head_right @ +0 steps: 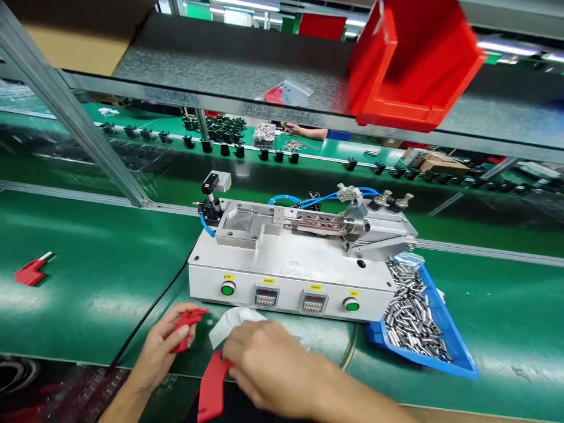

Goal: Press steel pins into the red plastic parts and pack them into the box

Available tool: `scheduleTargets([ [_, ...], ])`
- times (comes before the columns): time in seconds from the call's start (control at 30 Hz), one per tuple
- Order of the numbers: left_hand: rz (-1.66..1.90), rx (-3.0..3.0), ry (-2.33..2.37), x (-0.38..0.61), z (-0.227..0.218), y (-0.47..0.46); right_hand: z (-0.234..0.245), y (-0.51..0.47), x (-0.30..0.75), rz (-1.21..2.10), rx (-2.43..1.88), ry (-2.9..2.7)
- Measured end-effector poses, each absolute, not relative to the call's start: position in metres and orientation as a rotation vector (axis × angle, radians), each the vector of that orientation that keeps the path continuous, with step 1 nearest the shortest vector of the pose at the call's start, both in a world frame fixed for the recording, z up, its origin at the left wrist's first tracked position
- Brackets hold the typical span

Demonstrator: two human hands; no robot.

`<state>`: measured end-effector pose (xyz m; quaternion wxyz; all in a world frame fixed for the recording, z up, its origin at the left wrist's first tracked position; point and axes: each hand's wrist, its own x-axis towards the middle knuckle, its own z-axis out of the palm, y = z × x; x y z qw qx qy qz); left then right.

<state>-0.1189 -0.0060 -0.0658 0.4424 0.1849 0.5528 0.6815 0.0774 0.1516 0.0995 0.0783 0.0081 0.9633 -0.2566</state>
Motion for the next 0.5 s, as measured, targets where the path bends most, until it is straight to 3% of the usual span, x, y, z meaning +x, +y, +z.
scheduleTargets([
  [0.23, 2.085, 0.465, 1.507, -0.171, -0.008, -0.039, 0.021, 0.107, 0.021, -0.671, 0.209, 2.897],
  [0.33, 2.21, 0.503, 1.49, -0.17, 0.019, -0.051, 0.018, 0.094, -0.053, -0.538, 0.216, 2.936],
  [0.5, 2.135, 0.515, 1.624, -0.138, 0.026, -0.086, 0.034, 0.07, -0.135, -0.653, 0.123, 2.976],
])
